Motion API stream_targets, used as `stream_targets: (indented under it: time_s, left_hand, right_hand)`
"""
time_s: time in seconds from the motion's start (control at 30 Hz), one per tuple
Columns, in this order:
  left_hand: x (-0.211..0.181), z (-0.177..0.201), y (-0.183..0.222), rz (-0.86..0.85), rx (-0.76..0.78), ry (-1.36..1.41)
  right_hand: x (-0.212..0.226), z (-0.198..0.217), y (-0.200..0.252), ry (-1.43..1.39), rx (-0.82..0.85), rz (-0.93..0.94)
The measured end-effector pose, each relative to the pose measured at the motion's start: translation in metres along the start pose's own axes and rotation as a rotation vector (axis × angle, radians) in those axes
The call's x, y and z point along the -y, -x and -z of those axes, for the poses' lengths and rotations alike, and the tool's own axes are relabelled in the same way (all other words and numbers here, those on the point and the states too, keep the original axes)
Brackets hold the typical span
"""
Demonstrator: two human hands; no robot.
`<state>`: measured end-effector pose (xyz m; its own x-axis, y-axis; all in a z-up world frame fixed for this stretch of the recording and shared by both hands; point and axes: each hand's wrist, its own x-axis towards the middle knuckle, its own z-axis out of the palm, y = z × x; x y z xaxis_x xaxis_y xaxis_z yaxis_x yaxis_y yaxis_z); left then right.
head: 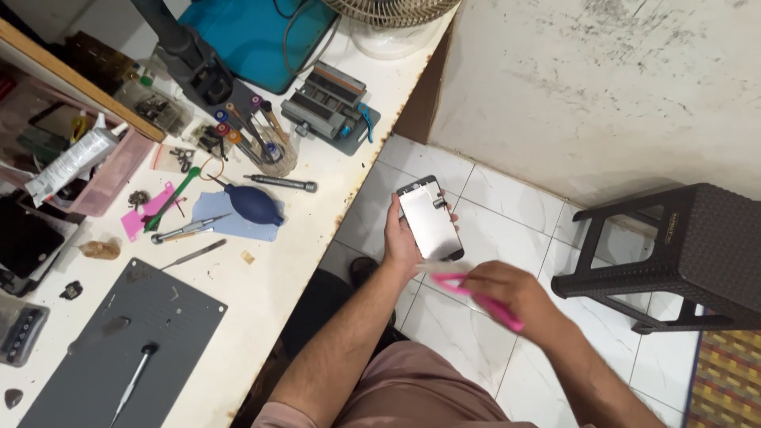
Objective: Cleaning a phone frame with a brush and unboxing a new screen and battery for repair.
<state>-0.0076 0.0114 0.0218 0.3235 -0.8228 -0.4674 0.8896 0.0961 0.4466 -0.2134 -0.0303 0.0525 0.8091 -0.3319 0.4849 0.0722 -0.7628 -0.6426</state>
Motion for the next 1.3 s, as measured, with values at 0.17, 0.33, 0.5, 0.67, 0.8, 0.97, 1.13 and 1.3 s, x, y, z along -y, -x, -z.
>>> stream_targets:
  time_s: [0.17, 0.33, 0.5, 0.67, 0.8, 0.97, 1.13, 1.3]
  left_hand:
    - [-0.006, 0.008, 0.000, 0.018, 0.059, -0.028]
    - [-0.008, 0.003, 0.005, 0.019, 0.128, -0.093]
    - [-0.016, -0.005, 0.017, 0.034, 0.142, -0.169]
    - [-0.024, -0.033, 0.057, 0.072, 0.070, -0.180]
    - [-0.030, -0.037, 0.081, 0.098, 0.098, -0.350]
    - [-0.043, -0.044, 0.102, 0.019, 0.217, -0.626]
    - [-0.057, -0.062, 0.130, -0.057, 0.365, -0.782]
    - [-0.056, -0.055, 0.129, -0.065, 0.401, -0.755]
  right_hand:
    - [-0.020, 0.033, 0.001, 0.358, 0.063, -0.066]
    - [0.015, 0.013, -0.016, -0.041, 0.119, -0.012]
    - [-0.024, 0.048, -0.003, 0.430, -0.147, -0.283]
    - [-0.013, 0.040, -0.016, 0.317, -0.502, -0.555]
    - [-0.002, 0.026, -0.040, -0.199, -0.693, -0.729]
    - [0.004, 0.009, -0.060, -0.715, -0.743, -0.803]
    - [0.015, -0.003, -0.065, -0.850, -0.677, -0.709]
    - [0.028, -0.004, -0.068, -0.830, -0.690, -0.649]
